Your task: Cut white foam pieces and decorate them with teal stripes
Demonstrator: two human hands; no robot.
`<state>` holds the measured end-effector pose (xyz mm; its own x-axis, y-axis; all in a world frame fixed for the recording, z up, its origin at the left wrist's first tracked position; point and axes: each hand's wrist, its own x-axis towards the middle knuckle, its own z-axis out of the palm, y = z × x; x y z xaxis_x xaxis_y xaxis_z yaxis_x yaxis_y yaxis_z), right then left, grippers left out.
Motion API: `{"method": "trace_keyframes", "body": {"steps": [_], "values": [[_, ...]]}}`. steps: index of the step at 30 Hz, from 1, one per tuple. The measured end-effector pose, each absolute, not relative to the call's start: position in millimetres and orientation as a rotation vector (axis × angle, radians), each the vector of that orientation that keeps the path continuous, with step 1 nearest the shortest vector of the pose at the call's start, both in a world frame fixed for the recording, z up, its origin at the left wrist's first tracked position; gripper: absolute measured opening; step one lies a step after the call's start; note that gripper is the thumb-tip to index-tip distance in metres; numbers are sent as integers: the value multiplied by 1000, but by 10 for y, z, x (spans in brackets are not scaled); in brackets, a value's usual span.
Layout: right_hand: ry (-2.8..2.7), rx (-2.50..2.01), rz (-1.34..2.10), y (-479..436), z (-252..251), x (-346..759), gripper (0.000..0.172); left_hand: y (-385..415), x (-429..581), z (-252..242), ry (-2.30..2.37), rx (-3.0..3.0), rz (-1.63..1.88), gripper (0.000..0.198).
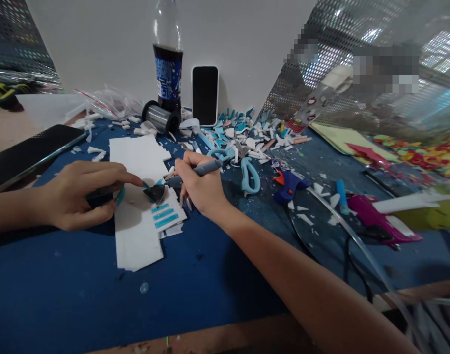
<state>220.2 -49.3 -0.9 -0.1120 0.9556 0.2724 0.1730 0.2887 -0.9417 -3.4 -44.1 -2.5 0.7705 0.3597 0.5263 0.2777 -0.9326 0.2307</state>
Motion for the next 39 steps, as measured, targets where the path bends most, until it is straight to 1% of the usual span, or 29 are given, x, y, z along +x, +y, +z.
{"method": "trace_keyframes", "body": {"steps": [3,8,31,39], "values": [[-1576,-1052,999,-491,-10,2206,39,-441,-38,-27,513,2821,876,34],[-1544,-1092,912,-486,-29,2218,41,-445,-39,-9,514,2824,872,34],[-1590,-1000,997,-486,3,2184,39,-445,-33,-9,532,2825,862,34],[-1645,-981,997,-492,-1,2188,42,-488,-19,0,335,3130,1011,29]]}}
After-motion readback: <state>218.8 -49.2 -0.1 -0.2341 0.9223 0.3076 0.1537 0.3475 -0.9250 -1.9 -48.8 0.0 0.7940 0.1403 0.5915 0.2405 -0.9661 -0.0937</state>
